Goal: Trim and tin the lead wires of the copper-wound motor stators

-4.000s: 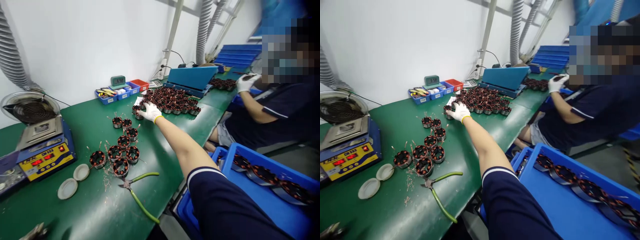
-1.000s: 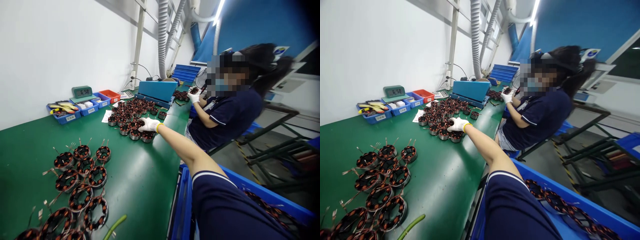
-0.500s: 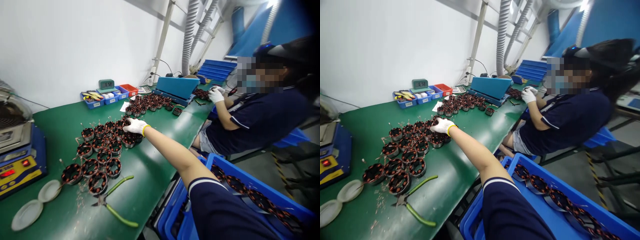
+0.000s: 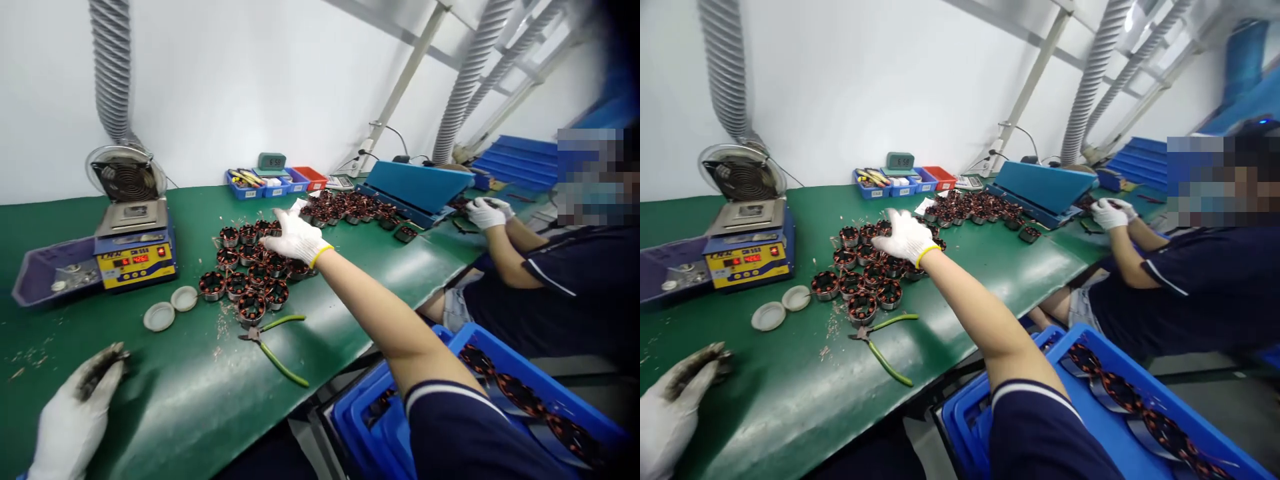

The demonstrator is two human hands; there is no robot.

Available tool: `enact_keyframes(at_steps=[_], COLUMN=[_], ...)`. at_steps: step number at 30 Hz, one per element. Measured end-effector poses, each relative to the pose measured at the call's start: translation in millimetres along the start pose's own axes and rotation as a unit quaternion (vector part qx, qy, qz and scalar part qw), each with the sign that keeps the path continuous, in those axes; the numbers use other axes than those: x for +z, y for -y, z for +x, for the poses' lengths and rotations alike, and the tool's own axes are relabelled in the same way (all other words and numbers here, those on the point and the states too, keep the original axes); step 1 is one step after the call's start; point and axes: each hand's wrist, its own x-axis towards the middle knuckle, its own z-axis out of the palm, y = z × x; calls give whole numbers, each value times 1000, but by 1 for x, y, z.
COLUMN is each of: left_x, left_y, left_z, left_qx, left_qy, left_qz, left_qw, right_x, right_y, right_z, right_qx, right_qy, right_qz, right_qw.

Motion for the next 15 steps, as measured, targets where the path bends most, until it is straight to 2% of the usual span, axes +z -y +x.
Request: enact_keyframes(at_steps=[2,4,5,7,10,13,15], left_x=[5,10,12,14,14,7,-1], left_y=[1,-2,-4,-5,-2,-2,-8], left_z=[-4,-9,-10,-11,-9,-7,-8], left_qx=[-31,-40,-41,-41,-41,-44,-57], left_qy=[32,63,75,98,123,117,119], left_qz=[-34,-65,-77,-95,-121,-144,-177], left_qw=[998,995,993,990,984,982,975], right_x=[11,31,43,66,87,85,78], right_y=[35,69,83,105,117,117,120], right_z=[-27,-46,-51,-50,-38,-35,-45], right_qx=[-105,-255,-285,-289,-266,-279,-293], right_qy=[20,39,37,40,49,43,31], right_qz=[4,-57,-98,-138,-148,-141,-129], right_qw=[994,965,953,946,951,949,947])
